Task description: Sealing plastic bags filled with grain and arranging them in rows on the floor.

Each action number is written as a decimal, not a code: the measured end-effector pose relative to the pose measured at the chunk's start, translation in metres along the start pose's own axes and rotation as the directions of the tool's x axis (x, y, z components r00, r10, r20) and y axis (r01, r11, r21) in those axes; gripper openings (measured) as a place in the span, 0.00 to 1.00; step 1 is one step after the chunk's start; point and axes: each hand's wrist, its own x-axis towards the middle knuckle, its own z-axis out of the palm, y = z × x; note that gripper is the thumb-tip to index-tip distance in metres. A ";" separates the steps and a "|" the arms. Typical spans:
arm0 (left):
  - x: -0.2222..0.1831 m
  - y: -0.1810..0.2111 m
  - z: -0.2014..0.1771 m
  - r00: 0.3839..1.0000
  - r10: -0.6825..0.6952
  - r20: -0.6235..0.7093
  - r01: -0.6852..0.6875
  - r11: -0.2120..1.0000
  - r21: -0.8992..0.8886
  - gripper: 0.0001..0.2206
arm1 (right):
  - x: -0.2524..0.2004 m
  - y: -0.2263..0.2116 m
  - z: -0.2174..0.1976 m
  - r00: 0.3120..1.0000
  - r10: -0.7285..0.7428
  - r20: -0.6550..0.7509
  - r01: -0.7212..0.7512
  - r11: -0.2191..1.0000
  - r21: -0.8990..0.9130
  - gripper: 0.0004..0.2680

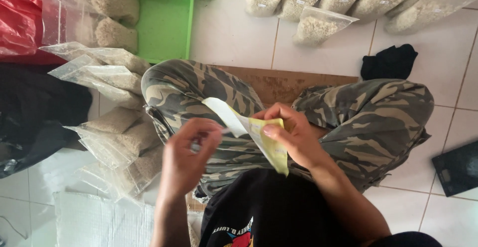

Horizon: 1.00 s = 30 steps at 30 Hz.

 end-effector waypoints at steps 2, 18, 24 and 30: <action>-0.002 0.002 -0.007 0.985 -0.020 -0.170 0.022 1.000 0.009 0.04 | 0.005 -0.002 0.001 0.997 0.011 0.079 -0.012 1.000 0.015 0.08; -0.008 -0.005 0.008 0.842 0.288 -0.456 -0.265 0.957 0.116 0.08 | 0.051 0.041 0.031 0.970 0.210 0.118 -0.231 0.952 0.202 0.07; 0.024 -0.024 0.066 0.878 0.234 -0.418 -0.244 0.969 0.029 0.03 | 0.035 0.026 0.023 0.858 -0.306 -0.412 0.113 0.896 -0.430 0.10; 0.034 -0.013 0.095 0.773 0.461 -0.436 -0.383 0.887 0.258 0.02 | 0.012 -0.016 0.027 0.801 -0.558 -0.218 0.352 0.733 -0.582 0.04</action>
